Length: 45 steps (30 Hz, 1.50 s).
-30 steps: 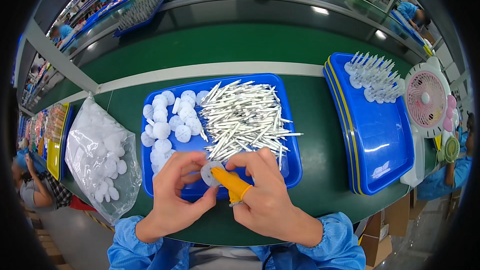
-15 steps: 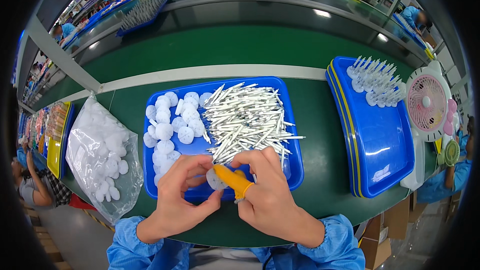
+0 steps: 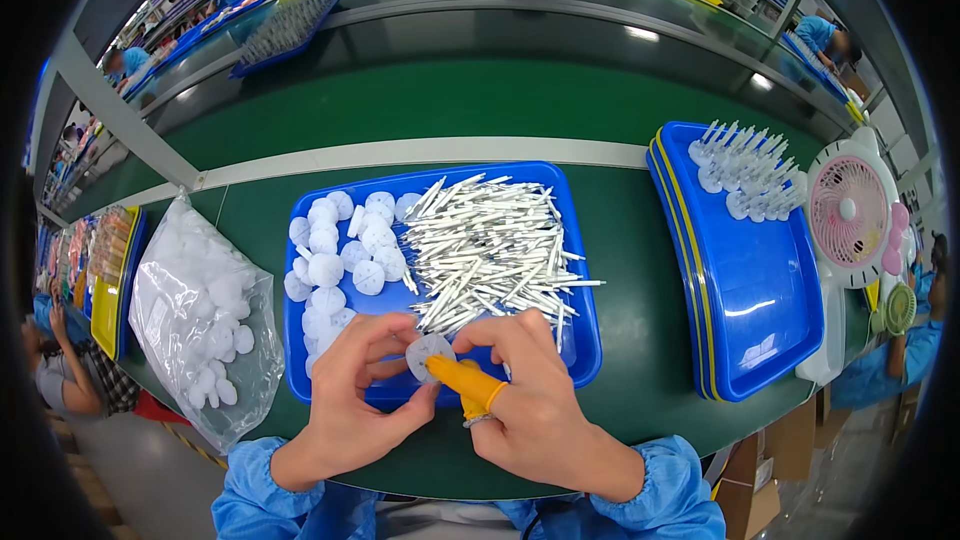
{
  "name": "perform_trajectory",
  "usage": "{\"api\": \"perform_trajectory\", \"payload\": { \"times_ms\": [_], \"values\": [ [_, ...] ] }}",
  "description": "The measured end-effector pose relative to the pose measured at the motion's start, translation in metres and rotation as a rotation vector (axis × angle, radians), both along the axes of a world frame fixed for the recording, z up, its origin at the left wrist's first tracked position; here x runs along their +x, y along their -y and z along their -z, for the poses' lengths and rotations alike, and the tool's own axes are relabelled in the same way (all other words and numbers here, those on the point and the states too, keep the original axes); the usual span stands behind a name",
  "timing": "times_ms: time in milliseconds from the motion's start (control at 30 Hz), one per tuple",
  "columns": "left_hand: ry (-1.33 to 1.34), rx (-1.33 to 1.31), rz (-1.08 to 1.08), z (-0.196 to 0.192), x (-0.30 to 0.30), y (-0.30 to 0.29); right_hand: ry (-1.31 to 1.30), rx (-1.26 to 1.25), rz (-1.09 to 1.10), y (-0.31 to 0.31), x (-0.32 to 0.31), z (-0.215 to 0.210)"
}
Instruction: The person repeatedly picks up white plastic circular bases and thin white rods from a blue tray. They insert the rods into the bases one by one and place the assembled units into a separate blue tray with slots. The process is repetitive and performed by hand.
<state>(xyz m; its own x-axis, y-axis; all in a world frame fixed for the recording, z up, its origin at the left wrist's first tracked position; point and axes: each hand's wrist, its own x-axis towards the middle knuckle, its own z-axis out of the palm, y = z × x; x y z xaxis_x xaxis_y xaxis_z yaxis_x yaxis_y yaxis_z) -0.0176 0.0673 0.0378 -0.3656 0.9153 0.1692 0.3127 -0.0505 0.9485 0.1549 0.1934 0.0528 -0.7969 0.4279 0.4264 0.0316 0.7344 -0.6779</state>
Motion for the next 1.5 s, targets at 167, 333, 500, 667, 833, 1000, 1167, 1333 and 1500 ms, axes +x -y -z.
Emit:
{"api": "perform_trajectory", "payload": {
  "times_ms": [167, 333, 500, 667, 833, 1000, 1167, 1333, 1500],
  "values": [
    [-0.009, 0.004, 0.002, 0.0013, -0.0018, -0.0007, 0.04, -0.054, -0.025, 0.0047, -0.0002, -0.0022],
    [-0.01, -0.023, 0.009, 0.0008, -0.0034, -0.0016, 0.059, 0.037, -0.028, 0.0046, -0.0016, 0.0021],
    [-0.001, -0.026, -0.012, 0.0003, -0.0027, -0.0021, 0.062, 0.022, 0.034, 0.0079, -0.0034, -0.0007],
    [-0.001, -0.045, -0.005, -0.0018, -0.0039, -0.0025, 0.054, 0.063, 0.01, 0.0065, -0.0016, 0.0006],
    [-0.003, -0.035, -0.005, -0.0019, -0.0024, -0.0021, 0.074, 0.09, 0.024, 0.0056, -0.0037, 0.0027],
    [0.007, -0.049, -0.002, -0.0025, -0.0025, -0.0022, 0.066, 0.036, 0.015, 0.0062, -0.002, 0.0022],
    [-0.006, -0.048, 0.024, -0.0031, -0.0007, -0.0033, 0.075, 0.053, 0.0, 0.0082, -0.0047, 0.0036],
    [0.006, -0.058, 0.005, -0.0027, -0.0011, -0.0019, 0.081, -0.023, 0.003, 0.0048, -0.0044, 0.0021],
    [0.014, -0.046, -0.011, -0.0022, -0.0052, -0.0016, 0.07, -0.051, -0.035, 0.0095, -0.0005, 0.0048]
  ]
}}
